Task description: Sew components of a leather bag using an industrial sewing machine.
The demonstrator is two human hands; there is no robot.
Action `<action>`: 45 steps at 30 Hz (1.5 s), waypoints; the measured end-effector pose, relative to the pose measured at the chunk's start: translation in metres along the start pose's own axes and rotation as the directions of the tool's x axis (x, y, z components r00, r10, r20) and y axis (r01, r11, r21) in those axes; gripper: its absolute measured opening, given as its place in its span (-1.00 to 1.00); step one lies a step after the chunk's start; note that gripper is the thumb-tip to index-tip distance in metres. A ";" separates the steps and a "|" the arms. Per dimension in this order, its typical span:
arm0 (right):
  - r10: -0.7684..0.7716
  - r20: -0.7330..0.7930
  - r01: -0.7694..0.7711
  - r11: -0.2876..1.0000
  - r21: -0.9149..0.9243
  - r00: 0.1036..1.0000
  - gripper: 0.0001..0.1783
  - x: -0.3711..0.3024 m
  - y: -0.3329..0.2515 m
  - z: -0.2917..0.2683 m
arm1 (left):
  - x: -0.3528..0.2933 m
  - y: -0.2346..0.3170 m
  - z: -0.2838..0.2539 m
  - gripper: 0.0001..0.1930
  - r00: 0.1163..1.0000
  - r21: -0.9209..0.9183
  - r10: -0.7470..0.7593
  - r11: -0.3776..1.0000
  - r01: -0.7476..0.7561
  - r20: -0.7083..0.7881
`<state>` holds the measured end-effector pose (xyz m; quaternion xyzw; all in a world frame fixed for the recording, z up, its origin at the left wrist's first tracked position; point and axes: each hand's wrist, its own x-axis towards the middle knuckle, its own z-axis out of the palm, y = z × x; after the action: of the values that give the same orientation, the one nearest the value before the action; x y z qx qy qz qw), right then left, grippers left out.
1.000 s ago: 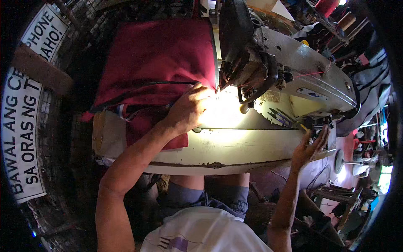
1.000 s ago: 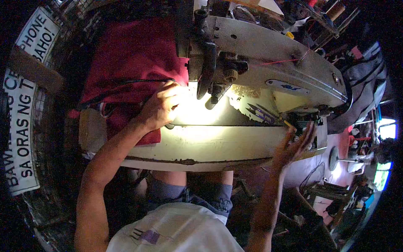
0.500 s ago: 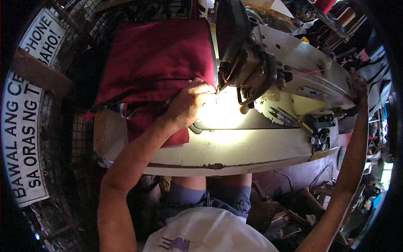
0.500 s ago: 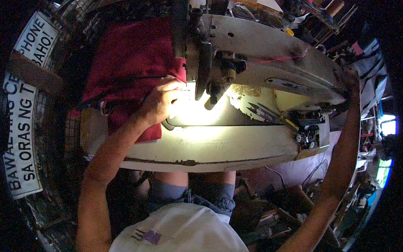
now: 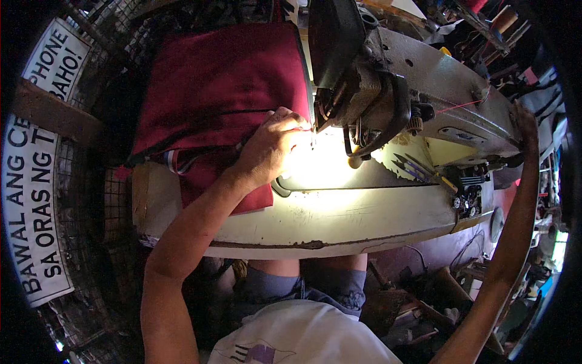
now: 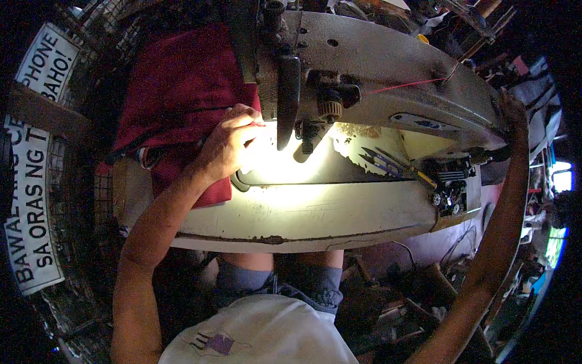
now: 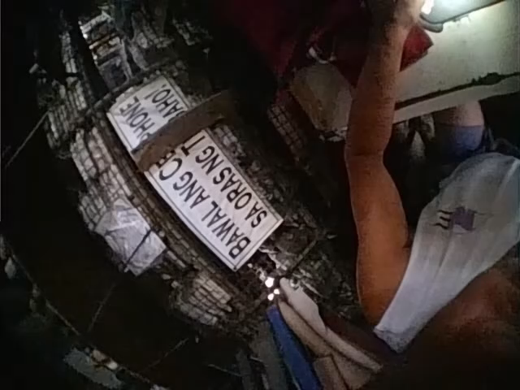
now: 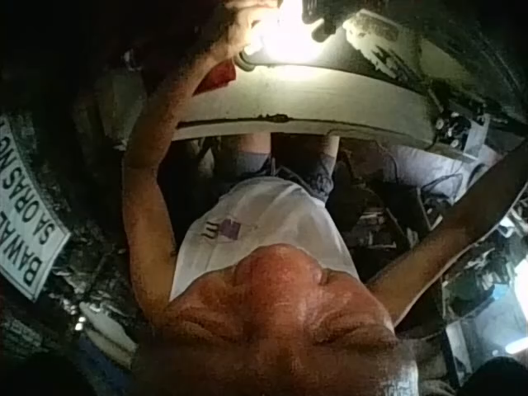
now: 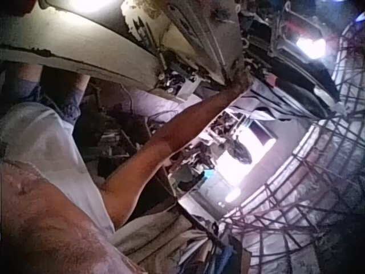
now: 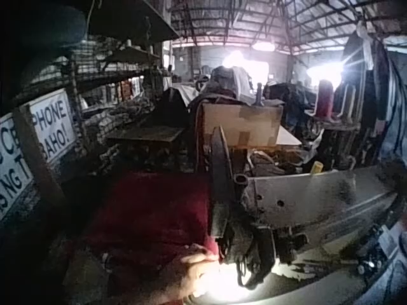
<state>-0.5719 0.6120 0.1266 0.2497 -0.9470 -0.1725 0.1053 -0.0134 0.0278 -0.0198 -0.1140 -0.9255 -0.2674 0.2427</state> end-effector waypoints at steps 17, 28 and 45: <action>0.019 -0.571 0.068 0.989 0.129 0.821 -0.42 -0.134 -0.020 0.021 | 0.018 -0.039 -0.016 -0.41 0.893 0.187 0.112 0.959 -0.212 0.435; -0.454 -0.295 0.298 0.843 -0.448 0.841 -0.54 -0.051 0.018 0.012 | -0.054 0.038 -0.056 -0.51 0.885 0.328 -0.186 0.944 0.040 0.427; 0.322 -0.240 0.173 0.222 0.959 0.916 -0.63 -0.283 -0.392 -0.063 | -0.037 0.071 -0.025 -0.78 0.971 0.139 -0.198 0.974 0.179 0.134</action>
<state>-0.1413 0.4188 0.0034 0.2421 -0.8144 0.5132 0.1213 0.0517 0.0701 0.0112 -0.0292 -0.9626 -0.2211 0.1541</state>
